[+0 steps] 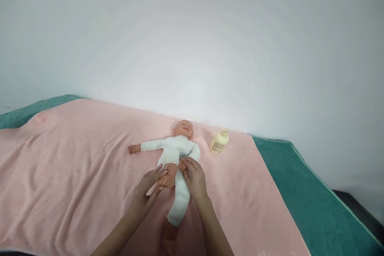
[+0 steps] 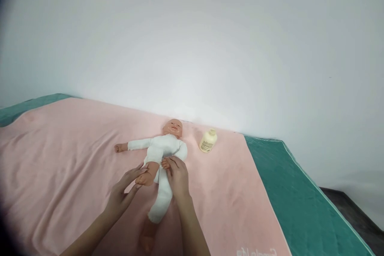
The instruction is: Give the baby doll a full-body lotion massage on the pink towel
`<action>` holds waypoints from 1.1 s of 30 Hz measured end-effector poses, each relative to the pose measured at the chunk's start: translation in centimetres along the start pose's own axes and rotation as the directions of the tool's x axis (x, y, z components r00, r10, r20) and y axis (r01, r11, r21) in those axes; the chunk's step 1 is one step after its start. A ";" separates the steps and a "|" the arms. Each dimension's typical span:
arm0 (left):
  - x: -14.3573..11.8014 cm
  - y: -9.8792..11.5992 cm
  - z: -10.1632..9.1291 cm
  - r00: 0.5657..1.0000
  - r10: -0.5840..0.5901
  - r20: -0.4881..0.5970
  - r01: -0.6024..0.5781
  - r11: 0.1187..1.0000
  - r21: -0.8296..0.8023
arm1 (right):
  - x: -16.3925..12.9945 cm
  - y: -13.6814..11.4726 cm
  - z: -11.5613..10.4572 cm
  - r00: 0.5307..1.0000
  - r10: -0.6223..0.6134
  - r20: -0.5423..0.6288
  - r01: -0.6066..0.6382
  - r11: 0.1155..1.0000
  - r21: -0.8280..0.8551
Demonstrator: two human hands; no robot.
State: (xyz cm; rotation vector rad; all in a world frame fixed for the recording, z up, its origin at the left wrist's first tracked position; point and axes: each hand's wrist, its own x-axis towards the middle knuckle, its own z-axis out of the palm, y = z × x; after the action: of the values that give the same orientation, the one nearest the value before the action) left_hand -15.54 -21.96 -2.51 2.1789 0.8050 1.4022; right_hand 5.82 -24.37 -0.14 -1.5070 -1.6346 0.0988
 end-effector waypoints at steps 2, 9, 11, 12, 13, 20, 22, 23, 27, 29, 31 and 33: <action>-0.2 0.4 -0.3 1.000 0.021 0.009 -0.021 1.000 -0.002 | 0.3 0.5 -0.9 0.998 0.059 -0.039 -0.055 0.996 0.076; -2.0 0.8 -3.0 0.954 0.260 0.150 -0.280 0.950 0.137 | 1.3 3.7 -5.2 0.846 0.430 -0.315 -0.349 0.894 0.281; -2.9 0.7 -3.9 0.921 0.333 0.203 -0.367 0.917 0.159 | 1.3 4.8 -6.2 0.772 0.522 -0.363 -0.417 0.846 0.331; -3.4 0.6 -4.3 0.904 0.361 0.228 -0.401 0.901 0.163 | 1.3 5.3 -6.6 0.730 0.572 -0.374 -0.455 0.815 0.358; -3.9 0.6 -4.7 0.888 0.384 0.252 -0.430 0.888 0.165 | 1.3 5.9 -6.9 0.690 0.618 -0.378 -0.485 0.781 0.393; -7.3 0.0 -5.7 0.824 0.404 0.398 -0.514 0.828 0.224 | -0.3 11.4 -6.1 0.480 0.833 -0.275 -0.414 0.491 0.767; -8.3 -0.5 -5.6 0.812 0.434 0.391 -0.544 0.806 0.235 | -1.3 12.5 -5.5 0.447 0.853 -0.269 -0.431 0.469 0.771; -8.8 -0.7 -5.5 0.807 0.448 0.385 -0.556 0.796 0.240 | -1.8 12.9 -5.2 0.441 0.855 -0.273 -0.437 0.470 0.767; -10.3 -1.5 -4.9 0.818 0.456 0.351 -0.551 0.796 0.250 | -2.9 13.7 -4.6 0.449 0.836 -0.315 -0.429 0.511 0.745; -10.7 -1.8 -4.5 0.821 0.487 0.297 -0.557 0.797 0.234 | -3.1 13.8 -4.5 0.454 0.825 -0.336 -0.428 0.533 0.730; -11.0 -2.1 -4.1 0.821 0.513 0.249 -0.564 0.796 0.219 | -3.1 13.9 -4.5 0.449 0.821 -0.353 -0.432 0.545 0.718; -11.3 -2.2 -3.9 0.834 0.496 0.244 -0.544 0.812 0.210 | -3.2 13.8 -4.5 0.432 0.821 -0.372 -0.441 0.552 0.707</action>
State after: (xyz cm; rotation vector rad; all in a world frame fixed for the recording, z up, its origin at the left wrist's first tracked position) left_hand -23.23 -27.70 -9.90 2.8523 0.3484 1.3589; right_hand 18.81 -25.64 -7.27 -1.4153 -0.2666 0.3528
